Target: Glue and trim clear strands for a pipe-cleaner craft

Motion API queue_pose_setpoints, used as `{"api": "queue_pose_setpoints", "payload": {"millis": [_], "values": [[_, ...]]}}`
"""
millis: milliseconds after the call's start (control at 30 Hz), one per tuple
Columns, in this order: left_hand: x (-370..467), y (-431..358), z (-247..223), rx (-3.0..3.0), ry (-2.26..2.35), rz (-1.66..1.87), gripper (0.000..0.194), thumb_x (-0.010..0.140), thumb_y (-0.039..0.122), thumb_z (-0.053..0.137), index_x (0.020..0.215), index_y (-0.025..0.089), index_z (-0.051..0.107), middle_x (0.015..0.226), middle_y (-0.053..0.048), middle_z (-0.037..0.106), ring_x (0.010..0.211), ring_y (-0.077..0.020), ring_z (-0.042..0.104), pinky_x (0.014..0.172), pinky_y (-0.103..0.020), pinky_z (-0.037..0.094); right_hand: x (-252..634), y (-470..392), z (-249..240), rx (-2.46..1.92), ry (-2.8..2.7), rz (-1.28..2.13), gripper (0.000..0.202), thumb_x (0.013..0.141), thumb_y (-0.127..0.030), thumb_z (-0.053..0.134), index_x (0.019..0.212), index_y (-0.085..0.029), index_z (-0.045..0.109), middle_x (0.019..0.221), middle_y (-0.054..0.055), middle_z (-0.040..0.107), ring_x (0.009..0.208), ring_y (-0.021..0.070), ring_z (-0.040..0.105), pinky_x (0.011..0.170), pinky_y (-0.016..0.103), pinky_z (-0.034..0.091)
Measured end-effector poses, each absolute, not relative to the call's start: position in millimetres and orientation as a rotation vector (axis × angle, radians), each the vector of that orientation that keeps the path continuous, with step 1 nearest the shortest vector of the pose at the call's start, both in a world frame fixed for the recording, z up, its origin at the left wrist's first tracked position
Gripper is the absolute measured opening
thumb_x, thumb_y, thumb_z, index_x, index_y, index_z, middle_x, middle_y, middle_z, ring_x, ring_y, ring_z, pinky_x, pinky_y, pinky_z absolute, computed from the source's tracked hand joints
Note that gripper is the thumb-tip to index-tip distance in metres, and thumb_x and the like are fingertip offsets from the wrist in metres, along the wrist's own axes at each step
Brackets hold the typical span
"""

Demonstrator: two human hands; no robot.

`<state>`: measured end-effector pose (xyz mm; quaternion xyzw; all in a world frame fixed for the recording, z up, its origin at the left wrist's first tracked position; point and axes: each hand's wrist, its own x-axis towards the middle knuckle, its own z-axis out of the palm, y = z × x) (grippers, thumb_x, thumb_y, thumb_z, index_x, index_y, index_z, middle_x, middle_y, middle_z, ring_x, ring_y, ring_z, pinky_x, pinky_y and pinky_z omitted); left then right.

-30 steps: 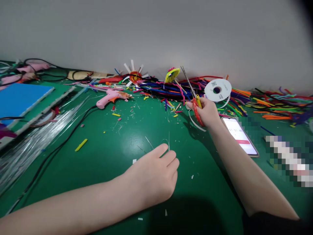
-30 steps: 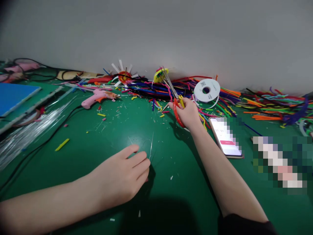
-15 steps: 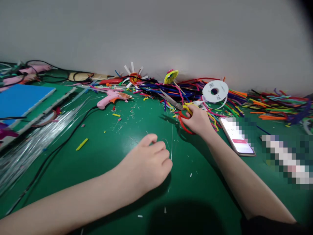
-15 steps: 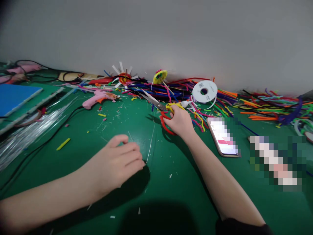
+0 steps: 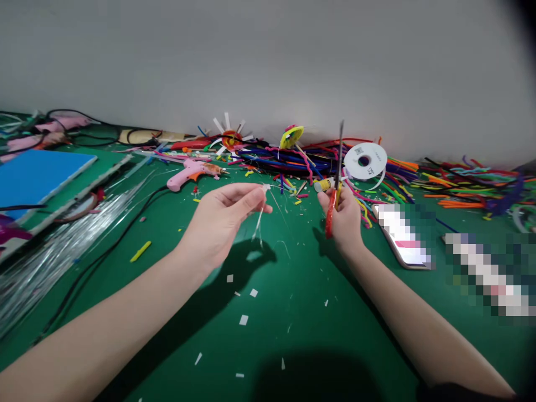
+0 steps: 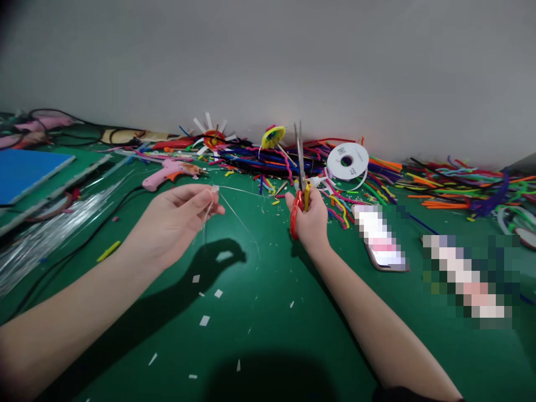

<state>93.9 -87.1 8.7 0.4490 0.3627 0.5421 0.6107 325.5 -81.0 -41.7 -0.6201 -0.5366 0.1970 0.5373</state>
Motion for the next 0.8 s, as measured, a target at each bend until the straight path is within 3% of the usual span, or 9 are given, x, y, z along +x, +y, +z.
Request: {"api": "queue_pose_setpoints", "payload": {"millis": [133,367,533,800], "values": [[99.3,-85.4,0.0,0.795,0.836,1.191,0.019,0.069,0.034,0.083,0.079,0.021,0.074,0.076,0.002,0.069,0.074,-0.0105,0.067,0.087,-0.029,0.051,313.5,-88.6,-25.2,-1.260,-1.276,0.599,0.033,0.073,-0.041,0.072,0.082,-0.024,0.045,0.070,-0.004,0.053,0.059,0.0106,0.048,0.057,0.028,0.041],[111.7,-95.8,-11.7,0.778,0.825,1.137,0.021,0.067,0.032,0.084,0.078,0.019,0.073,0.074,0.001,0.069,0.071,-0.0104,0.064,0.084,-0.031,0.051,279.7,-109.7,-7.8,-0.990,-1.329,1.029,0.032,0.075,-0.036,0.073,0.083,-0.025,0.044,0.092,0.001,0.067,0.089,0.0174,0.065,0.085,0.039,0.051],[114.6,-103.7,-13.3,0.874,0.834,1.113,0.020,0.069,0.032,0.082,0.080,0.017,0.073,0.074,-0.001,0.069,0.070,-0.0104,0.061,0.075,-0.029,0.050,275.6,-114.2,-3.1,-1.020,-1.334,1.069,0.033,0.072,-0.032,0.077,0.083,-0.024,0.047,0.092,0.001,0.069,0.086,0.0163,0.065,0.082,0.036,0.052],[112.3,-103.7,-6.6,1.077,0.911,1.082,0.023,0.074,0.035,0.078,0.085,0.016,0.072,0.080,-0.004,0.072,0.073,-0.0136,0.064,0.076,-0.031,0.053,281.2,-109.3,-9.5,-0.995,-1.248,1.217,0.033,0.069,-0.031,0.079,0.084,-0.023,0.051,0.084,-0.001,0.069,0.080,0.0141,0.064,0.079,0.034,0.051]]}}
